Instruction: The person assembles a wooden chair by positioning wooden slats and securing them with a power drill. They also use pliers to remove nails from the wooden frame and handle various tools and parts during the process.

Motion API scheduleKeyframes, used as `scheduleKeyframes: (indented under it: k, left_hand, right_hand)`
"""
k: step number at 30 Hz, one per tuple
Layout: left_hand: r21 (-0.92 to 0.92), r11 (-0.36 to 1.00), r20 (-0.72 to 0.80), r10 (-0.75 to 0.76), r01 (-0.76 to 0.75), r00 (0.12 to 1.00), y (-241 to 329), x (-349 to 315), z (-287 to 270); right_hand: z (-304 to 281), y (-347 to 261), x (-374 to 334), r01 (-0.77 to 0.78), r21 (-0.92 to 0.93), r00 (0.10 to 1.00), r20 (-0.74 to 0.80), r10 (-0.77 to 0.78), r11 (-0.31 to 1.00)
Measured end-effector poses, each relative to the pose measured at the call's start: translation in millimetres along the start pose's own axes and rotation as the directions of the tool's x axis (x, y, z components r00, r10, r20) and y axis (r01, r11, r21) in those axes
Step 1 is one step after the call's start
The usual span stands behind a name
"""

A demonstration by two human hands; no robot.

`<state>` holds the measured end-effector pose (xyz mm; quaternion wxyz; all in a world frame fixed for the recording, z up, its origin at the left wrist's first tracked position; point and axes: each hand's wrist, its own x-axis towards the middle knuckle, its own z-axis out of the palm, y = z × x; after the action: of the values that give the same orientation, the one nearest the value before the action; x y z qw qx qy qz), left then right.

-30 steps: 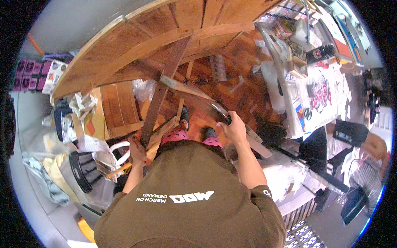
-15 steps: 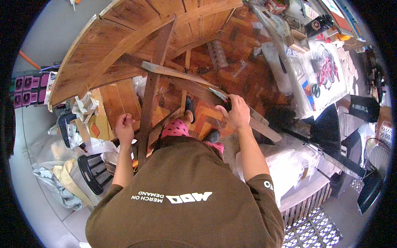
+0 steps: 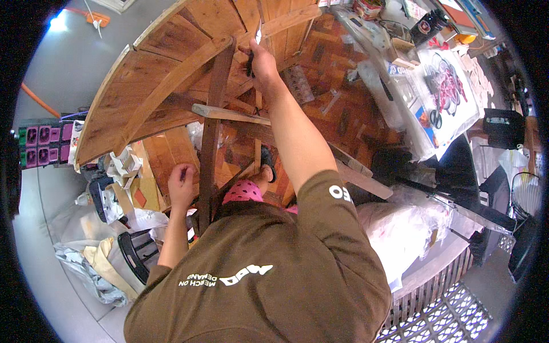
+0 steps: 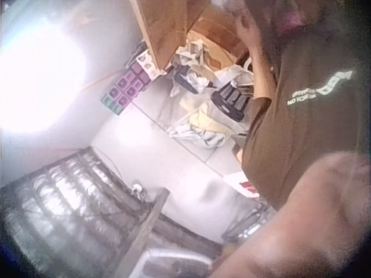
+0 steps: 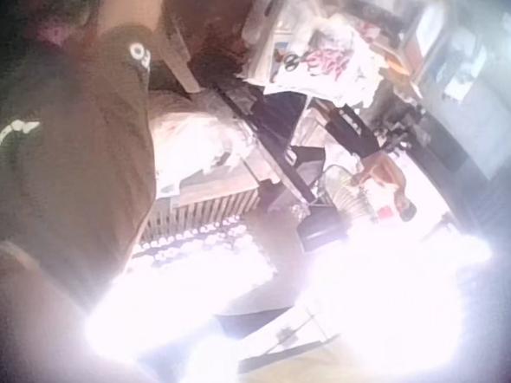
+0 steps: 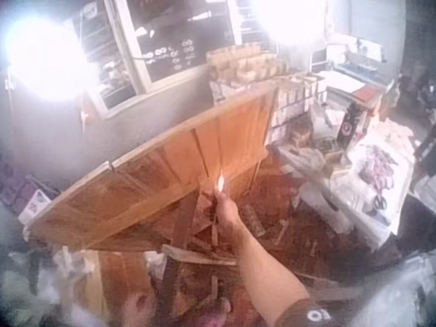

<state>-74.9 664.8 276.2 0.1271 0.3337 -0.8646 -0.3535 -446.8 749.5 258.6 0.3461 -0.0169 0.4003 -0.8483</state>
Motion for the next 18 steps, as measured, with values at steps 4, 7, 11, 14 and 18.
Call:
scheduleKeyframes:
  k: [4, 7, 11, 14, 18]
  left_hand:
    - [-0.166, 0.980, -0.115, -0.131, 0.111, 0.985, -58, -36, -17]
    - [-0.207, 0.946, -0.120, -0.278, 0.250, 0.953, -74, -54, -25]
    - [-0.205, 0.961, -0.121, -0.214, 0.186, 0.969, -88, -55, -18]
    - [-0.080, 0.984, -0.064, -0.165, 0.159, 0.984, -74, -41, -19]
    - [-0.063, 0.997, -0.117, -0.049, 0.042, 0.992, -51, -24, -16]
  right_hand:
    - [14, 0, 23, -0.105, 0.189, 0.994, 0.026, 0.102, 0.976]
    - [14, 8, 32, -0.113, 0.282, 0.994, 0.043, 0.105, 0.953]
    - [14, 10, 27, -0.133, 0.290, 0.991, 0.048, 0.125, 0.948]
    - [13, 12, 32, -0.116, 0.293, 0.993, 0.030, 0.112, 0.949]
    - [15, 8, 26, -0.142, 0.255, 0.990, 0.028, 0.140, 0.956]
